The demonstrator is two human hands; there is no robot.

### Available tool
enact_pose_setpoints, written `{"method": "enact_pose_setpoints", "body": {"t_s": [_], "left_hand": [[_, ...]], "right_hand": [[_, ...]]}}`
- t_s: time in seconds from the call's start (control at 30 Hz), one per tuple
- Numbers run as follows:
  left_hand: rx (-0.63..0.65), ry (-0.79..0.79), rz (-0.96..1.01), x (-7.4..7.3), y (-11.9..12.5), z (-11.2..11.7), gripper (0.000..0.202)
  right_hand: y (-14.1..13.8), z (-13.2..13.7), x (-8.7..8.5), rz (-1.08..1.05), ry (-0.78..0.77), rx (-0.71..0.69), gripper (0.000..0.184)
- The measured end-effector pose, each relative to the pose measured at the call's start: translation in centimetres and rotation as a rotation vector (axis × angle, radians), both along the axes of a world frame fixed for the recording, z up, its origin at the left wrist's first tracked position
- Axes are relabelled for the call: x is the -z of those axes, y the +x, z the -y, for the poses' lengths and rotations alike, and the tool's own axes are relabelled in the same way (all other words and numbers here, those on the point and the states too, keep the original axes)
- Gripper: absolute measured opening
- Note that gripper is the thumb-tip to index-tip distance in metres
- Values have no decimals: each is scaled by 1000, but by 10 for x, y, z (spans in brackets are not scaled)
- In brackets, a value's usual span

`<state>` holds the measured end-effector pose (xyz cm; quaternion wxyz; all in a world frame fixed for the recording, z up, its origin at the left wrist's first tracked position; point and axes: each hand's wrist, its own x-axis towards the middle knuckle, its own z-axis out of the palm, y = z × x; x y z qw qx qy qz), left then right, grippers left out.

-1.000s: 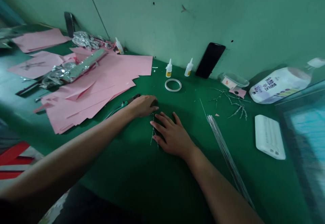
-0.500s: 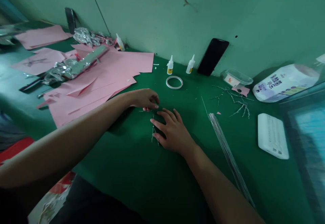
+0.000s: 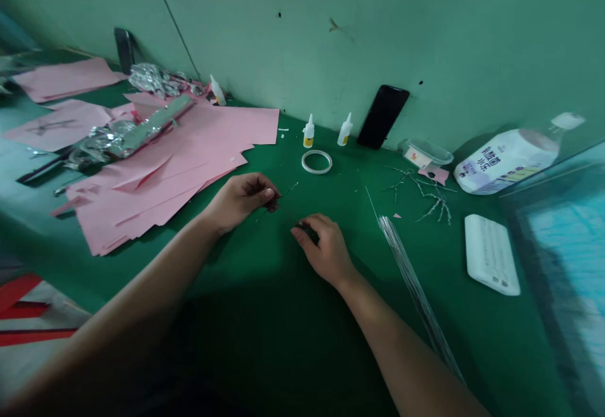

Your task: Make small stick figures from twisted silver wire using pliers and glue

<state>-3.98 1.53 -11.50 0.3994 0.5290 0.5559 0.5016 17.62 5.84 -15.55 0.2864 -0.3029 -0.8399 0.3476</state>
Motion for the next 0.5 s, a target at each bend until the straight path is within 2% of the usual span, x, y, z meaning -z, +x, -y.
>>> {"method": "enact_pose_setpoints", "body": {"t_s": [0.1, 0.23, 0.37, 0.5], "left_hand": [[-28, -7, 102, 7, 3, 5, 14], [15, -93, 84, 12, 4, 10, 16], [-52, -97, 110, 12, 5, 10, 17], [-85, -106, 134, 8, 9, 10, 19]], "right_hand": [[1, -1, 0, 32, -69, 16, 26], [2, -4, 1, 8, -136, 21, 24], [4, -5, 1, -26, -236, -21, 24], [5, -4, 1, -43, -249, 38, 18]]}}
